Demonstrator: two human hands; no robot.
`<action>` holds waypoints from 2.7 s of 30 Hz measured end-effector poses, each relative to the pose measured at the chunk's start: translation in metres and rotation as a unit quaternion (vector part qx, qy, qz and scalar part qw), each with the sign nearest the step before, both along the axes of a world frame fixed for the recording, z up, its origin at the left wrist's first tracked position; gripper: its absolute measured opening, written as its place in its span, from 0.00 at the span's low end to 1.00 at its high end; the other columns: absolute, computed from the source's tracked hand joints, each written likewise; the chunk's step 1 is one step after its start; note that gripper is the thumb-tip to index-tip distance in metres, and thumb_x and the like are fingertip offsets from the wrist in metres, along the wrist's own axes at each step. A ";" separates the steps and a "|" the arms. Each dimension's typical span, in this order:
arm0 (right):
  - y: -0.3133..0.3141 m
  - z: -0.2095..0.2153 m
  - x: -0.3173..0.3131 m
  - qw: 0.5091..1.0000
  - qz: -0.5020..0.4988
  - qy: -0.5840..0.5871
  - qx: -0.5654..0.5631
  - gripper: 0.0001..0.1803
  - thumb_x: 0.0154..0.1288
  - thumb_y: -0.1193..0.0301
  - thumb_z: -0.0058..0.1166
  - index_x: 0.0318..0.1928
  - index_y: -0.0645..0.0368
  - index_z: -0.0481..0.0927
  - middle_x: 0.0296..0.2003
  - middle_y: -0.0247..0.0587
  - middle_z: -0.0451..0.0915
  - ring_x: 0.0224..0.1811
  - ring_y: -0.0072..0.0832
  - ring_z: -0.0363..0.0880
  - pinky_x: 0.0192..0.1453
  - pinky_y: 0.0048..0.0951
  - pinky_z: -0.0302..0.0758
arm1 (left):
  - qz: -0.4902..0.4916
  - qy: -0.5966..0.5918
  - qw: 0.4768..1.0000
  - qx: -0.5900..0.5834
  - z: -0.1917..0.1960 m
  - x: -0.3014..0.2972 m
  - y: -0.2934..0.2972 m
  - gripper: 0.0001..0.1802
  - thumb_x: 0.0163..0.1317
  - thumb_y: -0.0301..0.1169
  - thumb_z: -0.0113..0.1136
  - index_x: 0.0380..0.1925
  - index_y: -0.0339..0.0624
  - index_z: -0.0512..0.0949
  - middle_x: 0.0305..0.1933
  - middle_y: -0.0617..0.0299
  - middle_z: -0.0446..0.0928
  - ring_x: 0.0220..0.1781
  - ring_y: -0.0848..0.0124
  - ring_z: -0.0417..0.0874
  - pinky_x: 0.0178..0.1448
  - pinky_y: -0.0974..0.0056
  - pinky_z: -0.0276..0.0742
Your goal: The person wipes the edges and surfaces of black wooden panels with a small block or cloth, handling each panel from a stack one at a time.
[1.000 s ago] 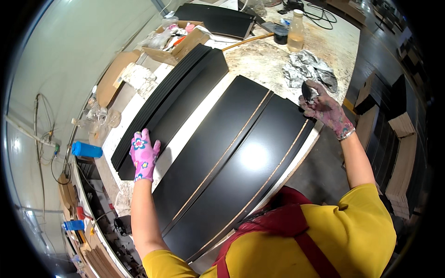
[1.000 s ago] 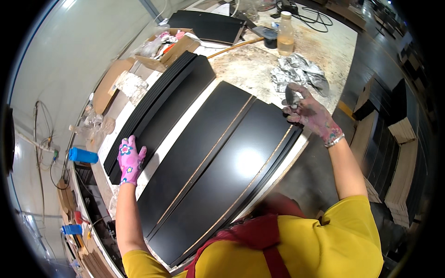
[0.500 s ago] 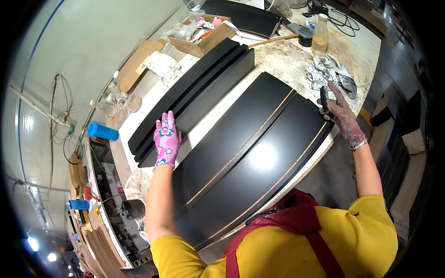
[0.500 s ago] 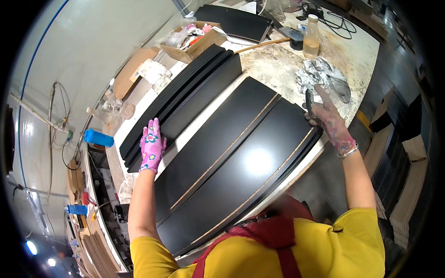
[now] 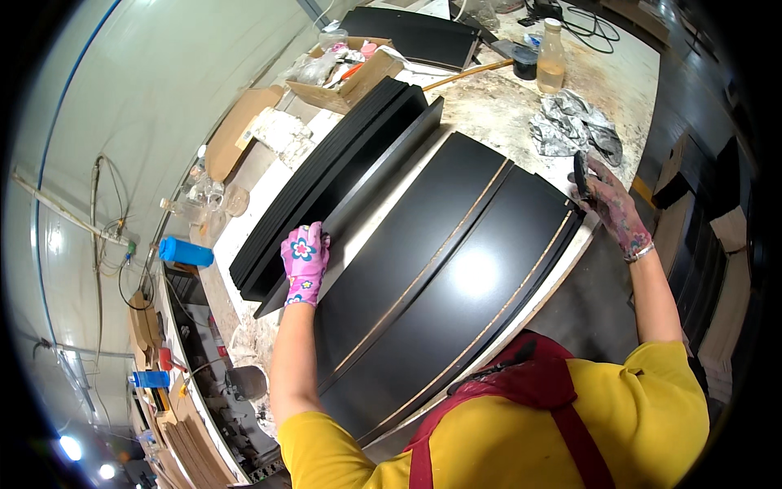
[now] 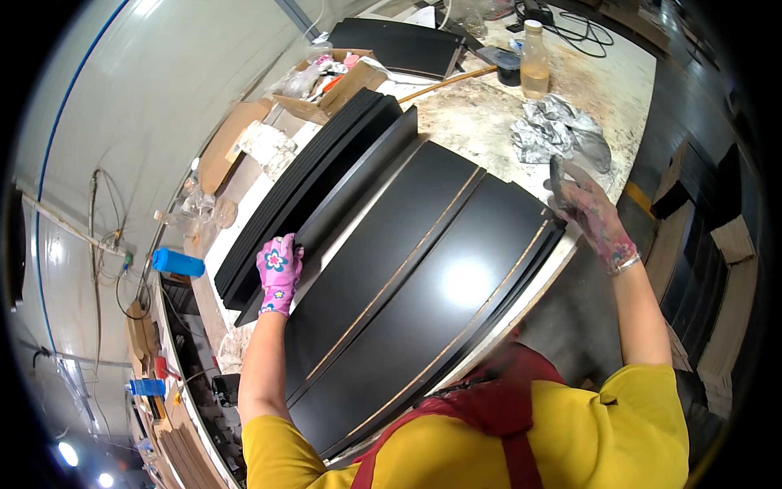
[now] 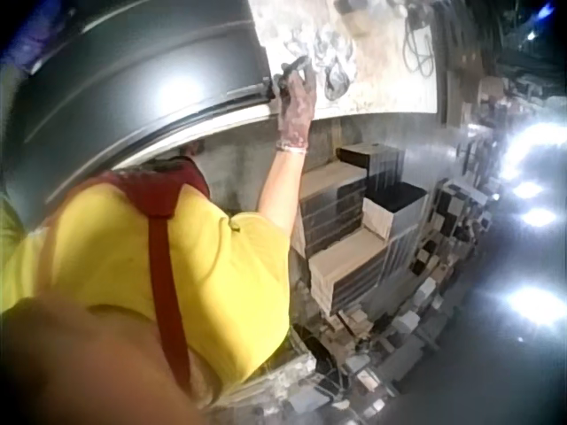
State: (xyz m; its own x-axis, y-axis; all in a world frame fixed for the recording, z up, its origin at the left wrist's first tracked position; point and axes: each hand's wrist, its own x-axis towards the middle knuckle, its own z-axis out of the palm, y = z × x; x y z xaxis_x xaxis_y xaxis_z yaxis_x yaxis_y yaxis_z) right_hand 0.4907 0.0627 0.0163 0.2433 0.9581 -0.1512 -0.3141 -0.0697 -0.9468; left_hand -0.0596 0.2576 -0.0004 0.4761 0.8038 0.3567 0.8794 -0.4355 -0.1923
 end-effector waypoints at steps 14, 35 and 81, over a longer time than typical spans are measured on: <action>-0.014 0.001 0.039 0.996 -0.071 -0.050 0.031 0.40 0.67 0.60 0.59 0.73 0.65 0.61 0.57 0.39 0.79 0.54 0.24 0.78 0.56 0.28 0.72 | 0.119 -0.194 0.969 -0.097 0.160 -0.006 -0.035 0.24 0.69 0.45 0.60 0.55 0.37 0.78 0.48 0.44 0.83 0.49 0.52 0.85 0.55 0.57 0.77; 0.106 0.031 0.025 0.852 0.170 -0.493 0.039 0.27 0.68 0.58 0.58 0.65 0.53 0.78 0.58 0.37 0.79 0.52 0.23 0.78 0.54 0.24 0.75 | -0.113 -0.031 0.970 -0.215 0.026 0.112 -0.185 0.35 0.60 0.45 0.59 0.70 0.58 0.69 0.77 0.50 0.61 0.79 0.46 0.58 0.79 0.44 0.51; 0.053 0.052 0.010 0.509 0.287 -0.750 0.309 0.23 0.62 0.77 0.62 0.58 0.48 0.81 0.43 0.41 0.79 0.45 0.41 0.79 0.48 0.36 0.78 | 0.007 -0.057 0.977 -0.207 0.021 0.003 -0.202 0.28 0.70 0.35 0.49 0.70 0.48 0.69 0.76 0.51 0.64 0.78 0.48 0.61 0.79 0.49 0.56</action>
State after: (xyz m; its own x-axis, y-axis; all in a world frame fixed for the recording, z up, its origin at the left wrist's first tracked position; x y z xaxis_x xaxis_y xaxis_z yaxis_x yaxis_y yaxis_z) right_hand 0.5003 0.1155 0.0682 -0.7070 0.6875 0.1658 0.6986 0.7154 0.0127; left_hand -0.0569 0.0557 0.0210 0.4398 0.8968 0.0494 0.8914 -0.4425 0.0976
